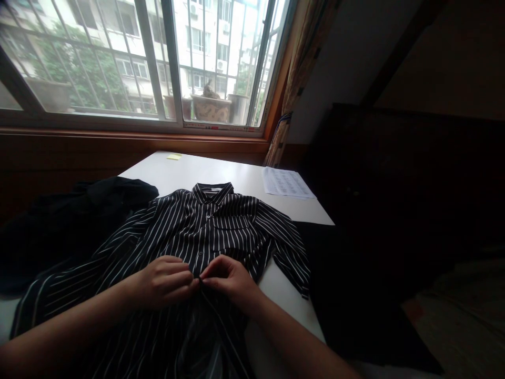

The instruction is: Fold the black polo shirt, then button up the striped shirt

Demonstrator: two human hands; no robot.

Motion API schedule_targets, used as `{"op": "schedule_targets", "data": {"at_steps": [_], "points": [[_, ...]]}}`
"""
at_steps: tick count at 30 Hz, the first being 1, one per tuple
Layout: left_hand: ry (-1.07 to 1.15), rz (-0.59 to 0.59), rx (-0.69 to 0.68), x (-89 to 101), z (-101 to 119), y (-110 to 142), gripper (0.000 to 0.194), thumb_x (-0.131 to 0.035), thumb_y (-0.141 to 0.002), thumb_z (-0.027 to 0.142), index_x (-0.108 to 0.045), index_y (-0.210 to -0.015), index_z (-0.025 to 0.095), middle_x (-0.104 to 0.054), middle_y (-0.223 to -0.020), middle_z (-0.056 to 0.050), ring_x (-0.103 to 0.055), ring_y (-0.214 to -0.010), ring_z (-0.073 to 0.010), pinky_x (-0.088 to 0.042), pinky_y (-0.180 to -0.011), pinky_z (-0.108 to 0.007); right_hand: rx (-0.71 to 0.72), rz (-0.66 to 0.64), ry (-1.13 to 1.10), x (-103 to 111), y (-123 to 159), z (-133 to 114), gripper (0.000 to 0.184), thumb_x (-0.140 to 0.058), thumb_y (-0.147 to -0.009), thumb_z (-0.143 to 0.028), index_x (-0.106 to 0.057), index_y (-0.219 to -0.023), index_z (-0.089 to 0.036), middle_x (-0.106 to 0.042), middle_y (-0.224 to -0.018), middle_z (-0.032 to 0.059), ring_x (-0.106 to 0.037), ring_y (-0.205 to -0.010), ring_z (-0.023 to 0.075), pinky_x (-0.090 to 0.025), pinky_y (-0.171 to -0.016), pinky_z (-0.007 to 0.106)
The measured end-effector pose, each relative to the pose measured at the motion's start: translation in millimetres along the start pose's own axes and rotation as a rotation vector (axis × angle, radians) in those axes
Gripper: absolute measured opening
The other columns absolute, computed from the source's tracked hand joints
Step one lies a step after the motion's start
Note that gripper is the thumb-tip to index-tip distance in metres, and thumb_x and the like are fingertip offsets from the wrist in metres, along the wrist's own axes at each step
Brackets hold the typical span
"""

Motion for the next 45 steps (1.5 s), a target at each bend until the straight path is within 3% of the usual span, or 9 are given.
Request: {"op": "schedule_targets", "data": {"at_steps": [6,12,23,32,45], "points": [[-0.025,-0.029,-0.037,-0.4,-3,0,0.009,-0.053,-0.098,0.021,-0.060,-0.099,0.015,-0.056,-0.069,0.002,-0.049,-0.058,-0.0130,-0.036,-0.052,-0.031,0.004,-0.006,-0.010,-1,1,-1,0.026,-0.087,-0.070,-0.031,-0.070,-0.085,-0.019,-0.073,-0.089,0.0014,-0.066,-0.085,0.0160,-0.051,-0.082,0.031],[-0.017,-0.034,-0.005,-4.5,-5,3,0.020,-0.057,-0.097,0.023,-0.059,-0.115,0.015,-0.060,-0.073,0.001,-0.053,-0.060,-0.0123,-0.039,-0.053,-0.029,0.001,-0.004,-0.013,-1,0,1,0.028,-0.087,-0.069,-0.032,-0.069,-0.084,-0.018,-0.072,-0.089,0.0011,-0.066,-0.084,0.0158,-0.051,-0.082,0.031],[-0.029,-0.062,-0.033,-2.9,-6,4,0.010,-0.056,-0.097,0.024,-0.061,-0.102,0.016,-0.057,-0.070,0.001,-0.051,-0.059,-0.0122,-0.039,-0.053,-0.028,-0.031,-0.015,-0.051,-2,1,1,0.028,-0.088,-0.069,-0.029,-0.067,-0.084,-0.018,-0.073,-0.089,0.0016,-0.066,-0.084,0.0154,-0.050,-0.081,0.031],[0.004,-0.032,-0.068,5.5,-4,3,0.016,-0.047,-0.100,0.017,-0.062,-0.105,0.014,-0.065,-0.077,-0.001,-0.058,-0.062,-0.0116,-0.045,-0.058,-0.028,-0.019,-0.014,-0.033,-2,2,0,0.030,-0.088,-0.068,-0.032,-0.066,-0.083,-0.018,-0.074,-0.090,0.0023,-0.067,-0.085,0.0159,-0.052,-0.083,0.032],[0.029,-0.026,-0.044,-0.7,-5,8,0.009,-0.053,-0.096,0.015,-0.062,-0.099,0.015,-0.063,-0.071,0.002,-0.056,-0.059,-0.0111,-0.043,-0.056,-0.028,-0.009,0.010,-0.022,-2,3,-1,0.030,-0.085,-0.072,-0.038,-0.067,-0.085,-0.018,-0.073,-0.090,0.0033,-0.067,-0.084,0.0169,-0.052,-0.082,0.033]]}}
Point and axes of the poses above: each hand's wrist, its own y-axis away from the middle knuckle, its own x-axis out of the back of the hand, z = x × y, the point moved 3 cm from there along -y, towards the middle knuckle
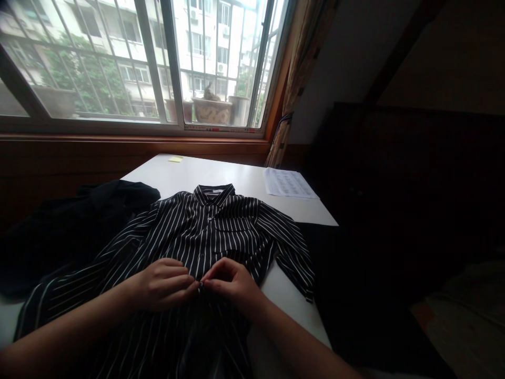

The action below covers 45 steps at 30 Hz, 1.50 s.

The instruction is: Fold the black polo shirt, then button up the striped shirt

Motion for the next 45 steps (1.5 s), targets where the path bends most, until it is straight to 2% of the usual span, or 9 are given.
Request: {"op": "schedule_targets", "data": {"at_steps": [7,11,28,45], "points": [[0.007,0.010,0.019,-2.4,0,2,0.006,-0.055,-0.096,0.016,-0.061,-0.094,0.016,-0.062,-0.070,0.002,-0.054,-0.057,-0.0103,-0.041,-0.055,-0.029,0.045,0.062,0.114,2,2,-2,0.028,-0.082,-0.075,-0.040,-0.068,-0.086,-0.019,-0.070,-0.086,0.0014,-0.064,-0.081,0.0162,-0.051,-0.076,0.030],[0.010,0.022,0.026,-1.9,0,2,0.006,-0.055,-0.096,0.016,-0.061,-0.096,0.016,-0.062,-0.070,0.003,-0.055,-0.058,-0.0099,-0.042,-0.056,-0.028,0.092,0.053,0.216,1,4,-5,0.022,-0.078,-0.079,-0.038,-0.069,-0.088,-0.020,-0.069,-0.085,0.0010,-0.064,-0.081,0.0165,-0.051,-0.076,0.030],[-0.020,0.007,0.020,-1.7,1,0,0.007,-0.054,-0.096,0.015,-0.061,-0.092,0.017,-0.062,-0.070,0.003,-0.055,-0.059,-0.0097,-0.041,-0.056,-0.028,0.389,0.066,0.640,-1,5,-11,0.006,-0.072,-0.085,-0.028,-0.071,-0.088,-0.022,-0.068,-0.083,0.0023,-0.063,-0.077,0.0175,-0.049,-0.072,0.031],[-0.041,0.011,0.000,0.3,2,-4,0.009,-0.054,-0.096,0.015,-0.060,-0.090,0.017,-0.062,-0.070,0.003,-0.052,-0.058,-0.0110,-0.040,-0.055,-0.031,0.575,0.046,0.836,-4,11,-12,0.009,-0.063,-0.092,-0.027,-0.071,-0.096,-0.025,-0.068,-0.085,0.0044,-0.065,-0.076,0.0167,-0.052,-0.070,0.029]]}}
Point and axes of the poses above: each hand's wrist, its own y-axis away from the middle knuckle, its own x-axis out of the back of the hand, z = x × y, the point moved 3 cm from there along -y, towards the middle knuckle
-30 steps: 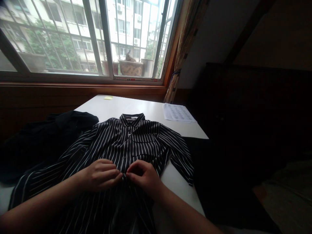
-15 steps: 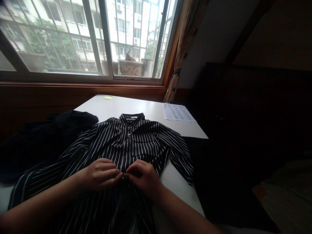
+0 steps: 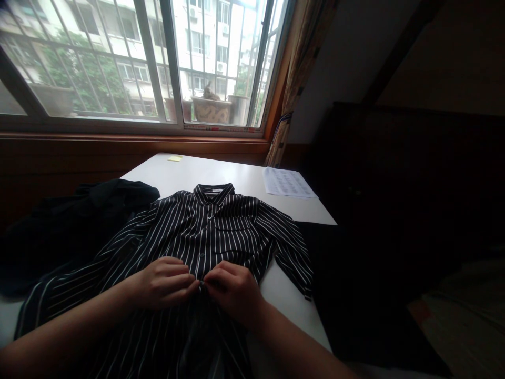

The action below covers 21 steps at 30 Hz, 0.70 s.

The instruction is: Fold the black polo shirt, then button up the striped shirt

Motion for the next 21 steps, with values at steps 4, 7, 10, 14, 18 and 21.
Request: {"op": "schedule_targets", "data": {"at_steps": [4,7,10,14,18,21], "points": [[-0.001,0.001,0.002,0.1,0.0,-0.8,0.010,-0.054,-0.096,0.015,-0.060,-0.088,0.017,-0.062,-0.070,0.003,-0.052,-0.058,-0.0107,-0.041,-0.055,-0.031,0.020,0.000,0.009,-0.5,1.1,0.7,0.010,-0.063,-0.092,-0.025,-0.071,-0.098,-0.025,-0.069,-0.086,0.0046,-0.065,-0.076,0.0166,-0.053,-0.069,0.029],[-0.019,0.016,-0.010,1.6,0.4,-1.6,0.011,-0.053,-0.097,0.015,-0.060,-0.089,0.018,-0.063,-0.070,0.003,-0.054,-0.058,-0.0100,-0.041,-0.055,-0.029,0.033,0.009,0.016,-0.3,1.0,0.1,0.011,-0.062,-0.092,-0.024,-0.071,-0.099,-0.025,-0.069,-0.086,0.0047,-0.066,-0.076,0.0165,-0.053,-0.069,0.029],[-0.020,0.022,-0.017,2.9,0.2,-2.3,0.010,-0.052,-0.097,0.015,-0.061,-0.093,0.017,-0.063,-0.071,0.003,-0.055,-0.058,-0.0103,-0.042,-0.056,-0.029,0.052,0.012,0.027,0.2,0.8,-1.5,0.011,-0.062,-0.092,-0.023,-0.071,-0.098,-0.024,-0.069,-0.085,0.0049,-0.066,-0.075,0.0161,-0.054,-0.068,0.028],[-0.014,0.009,-0.019,2.1,-0.1,-1.9,0.009,-0.052,-0.097,0.016,-0.061,-0.095,0.016,-0.064,-0.072,0.002,-0.055,-0.058,-0.0108,-0.041,-0.056,-0.030,0.078,0.016,0.050,0.3,1.4,-1.4,0.011,-0.062,-0.092,-0.022,-0.070,-0.099,-0.024,-0.070,-0.086,0.0045,-0.066,-0.075,0.0153,-0.053,-0.067,0.027],[-0.004,0.008,-0.013,2.0,-0.1,-2.0,0.009,-0.054,-0.097,0.015,-0.061,-0.091,0.016,-0.065,-0.073,0.003,-0.055,-0.059,-0.0111,-0.041,-0.055,-0.031,0.165,0.067,0.066,-0.3,2.4,-0.3,0.012,-0.063,-0.091,-0.017,-0.069,-0.100,-0.022,-0.069,-0.085,0.0036,-0.065,-0.074,0.0138,-0.053,-0.066,0.024],[0.013,0.014,-0.003,3.1,0.1,-2.5,0.011,-0.053,-0.097,0.014,-0.060,-0.089,0.016,-0.065,-0.072,0.003,-0.055,-0.058,-0.0108,-0.041,-0.055,-0.031,0.197,0.076,0.063,-0.7,2.6,-0.1,0.014,-0.063,-0.090,-0.015,-0.069,-0.102,-0.021,-0.069,-0.086,0.0034,-0.065,-0.074,0.0131,-0.053,-0.066,0.023]]}}
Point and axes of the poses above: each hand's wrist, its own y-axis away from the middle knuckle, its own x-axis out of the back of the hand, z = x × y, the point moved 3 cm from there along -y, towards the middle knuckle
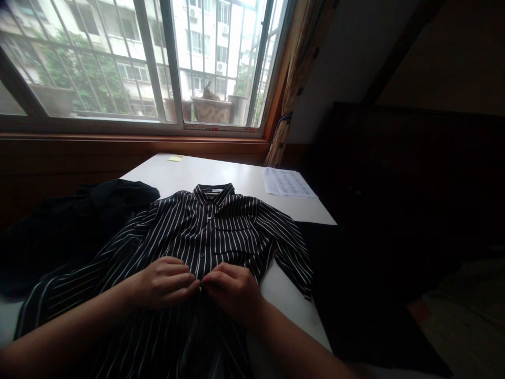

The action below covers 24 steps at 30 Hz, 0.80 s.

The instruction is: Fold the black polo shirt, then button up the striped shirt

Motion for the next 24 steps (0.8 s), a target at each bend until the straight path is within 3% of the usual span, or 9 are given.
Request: {"op": "schedule_targets", "data": {"at_steps": [24], "points": [[-0.020,-0.006,-0.015,-4.4,-0.8,4.0,0.007,-0.055,-0.096,0.014,-0.061,-0.092,0.017,-0.065,-0.073,0.002,-0.054,-0.059,-0.0110,-0.040,-0.056,-0.031,0.028,0.004,0.032,-0.3,0.4,-0.7,0.014,-0.063,-0.091,-0.015,-0.068,-0.103,-0.021,-0.069,-0.086,0.0030,-0.065,-0.073,0.0118,-0.053,-0.066,0.022]]}}
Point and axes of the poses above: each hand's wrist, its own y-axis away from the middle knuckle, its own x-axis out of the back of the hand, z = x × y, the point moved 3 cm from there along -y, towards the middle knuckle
